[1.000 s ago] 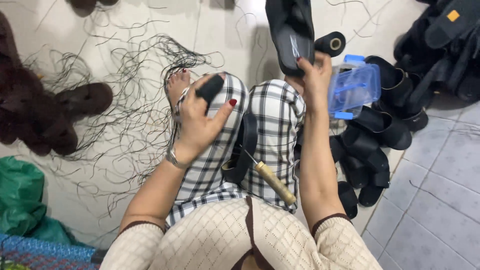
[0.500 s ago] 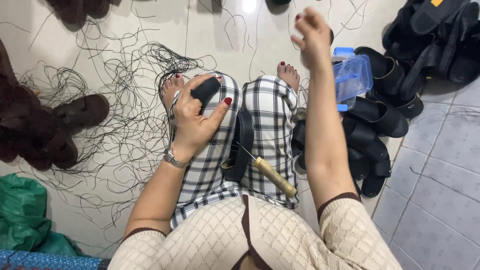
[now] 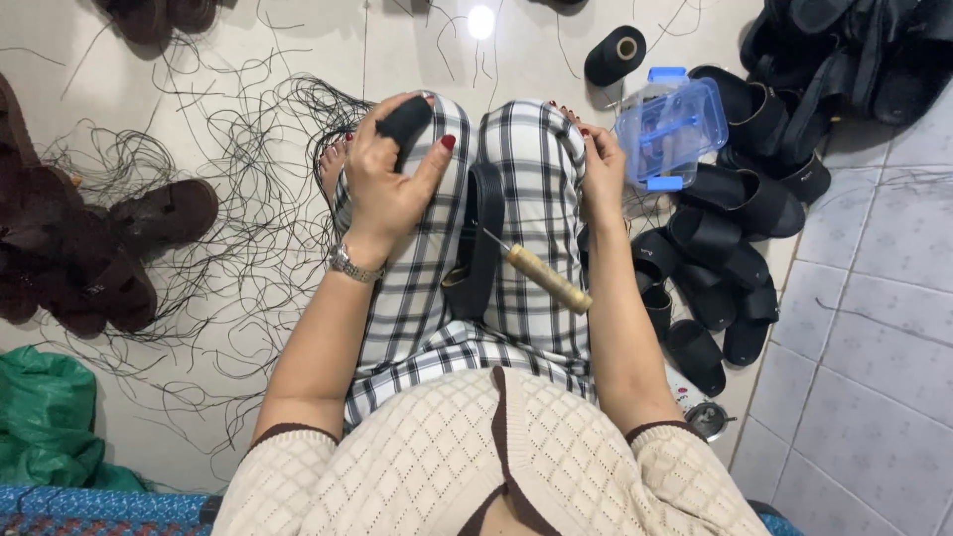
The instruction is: Hand-sewing the straps of black sandals to their soles using a needle and thread.
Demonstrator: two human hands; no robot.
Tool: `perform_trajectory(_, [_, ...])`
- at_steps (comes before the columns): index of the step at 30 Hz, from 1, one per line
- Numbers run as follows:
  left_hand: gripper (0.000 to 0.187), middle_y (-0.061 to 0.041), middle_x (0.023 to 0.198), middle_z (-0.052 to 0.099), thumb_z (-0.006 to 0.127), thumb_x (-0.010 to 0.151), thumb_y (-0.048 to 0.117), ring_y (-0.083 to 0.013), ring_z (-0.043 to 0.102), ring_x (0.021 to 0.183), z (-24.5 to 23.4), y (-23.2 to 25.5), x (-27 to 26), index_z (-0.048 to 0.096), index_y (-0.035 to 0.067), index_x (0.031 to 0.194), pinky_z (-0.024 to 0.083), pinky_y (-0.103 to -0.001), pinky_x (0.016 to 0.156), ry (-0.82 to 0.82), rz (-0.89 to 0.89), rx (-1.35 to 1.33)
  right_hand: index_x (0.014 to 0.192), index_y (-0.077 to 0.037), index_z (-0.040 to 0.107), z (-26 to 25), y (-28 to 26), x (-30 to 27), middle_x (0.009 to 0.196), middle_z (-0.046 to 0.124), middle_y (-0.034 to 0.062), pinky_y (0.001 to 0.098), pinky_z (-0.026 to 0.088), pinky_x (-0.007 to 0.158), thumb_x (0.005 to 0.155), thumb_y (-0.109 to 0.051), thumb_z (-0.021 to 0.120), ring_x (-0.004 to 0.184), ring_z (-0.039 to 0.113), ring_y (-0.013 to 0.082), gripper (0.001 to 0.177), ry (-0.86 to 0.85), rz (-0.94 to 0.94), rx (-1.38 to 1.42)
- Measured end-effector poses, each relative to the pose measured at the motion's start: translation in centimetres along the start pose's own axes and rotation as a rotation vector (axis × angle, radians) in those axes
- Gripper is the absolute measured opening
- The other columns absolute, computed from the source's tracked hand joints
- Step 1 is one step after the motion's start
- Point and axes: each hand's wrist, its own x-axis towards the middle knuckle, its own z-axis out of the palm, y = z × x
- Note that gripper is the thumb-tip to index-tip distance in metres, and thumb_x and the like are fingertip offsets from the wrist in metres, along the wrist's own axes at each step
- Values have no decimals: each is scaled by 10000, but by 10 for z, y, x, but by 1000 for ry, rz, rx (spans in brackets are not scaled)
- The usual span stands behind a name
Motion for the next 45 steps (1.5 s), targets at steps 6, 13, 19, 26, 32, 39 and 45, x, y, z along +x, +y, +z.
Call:
perform_trajectory(6, [249,-213,1207,670,733,942,169,-293,681,1030,-6,9,0,701,-78,960,588,-358,904,0,96,54,1186,-26,691,-3,-3,-23,1148,692,62,264,476,958,1025,-213,513,1066,611,134,304,-25,-37,-108])
perform_trajectory(13, [255,-227,1228,656,759,918,153,-290,698,999,-7,4,0,717,-96,958,605,-352,864,4,119,95,1351,-20,571,-7,-47,-65,1338,627,101,290,449,1064,991,-34,457,1232,591,178,378,-130,-5,-130])
perform_trajectory(19, [228,-195,1251,640,770,918,132,-271,680,1034,-7,5,-2,715,-80,980,597,-346,888,-4,105,73,1423,-26,502,-8,-52,-94,1405,578,104,297,422,1105,1036,-46,456,1282,556,182,390,-137,-45,-120])
perform_trajectory(26, [219,-230,1254,631,770,911,97,-294,683,1044,-9,6,-2,713,-105,976,605,-349,899,-6,106,51,1263,-1,638,-42,-146,-116,1211,682,148,330,542,1006,912,76,588,1094,663,220,363,-25,-306,-314])
perform_trajectory(32, [200,-227,1245,642,755,917,101,-288,694,989,-6,4,-1,706,-91,939,623,-330,838,-11,112,52,1145,-80,500,-39,-279,-188,587,487,-78,251,542,464,903,-21,407,447,497,64,266,-547,-1143,-44])
perform_trajectory(39, [208,-202,1268,630,767,896,55,-273,689,1027,-12,13,-2,706,-100,1022,607,-326,887,-8,88,41,848,-119,733,14,-310,-211,786,768,27,265,606,619,867,-158,674,636,696,111,74,-674,-994,-313])
perform_trajectory(45, [235,-176,1255,643,783,917,104,-262,683,1026,-11,16,1,711,-78,1047,591,-333,890,4,105,58,919,-75,726,-5,-304,-217,847,760,71,294,609,663,858,-126,706,697,704,155,82,-625,-1017,-462])
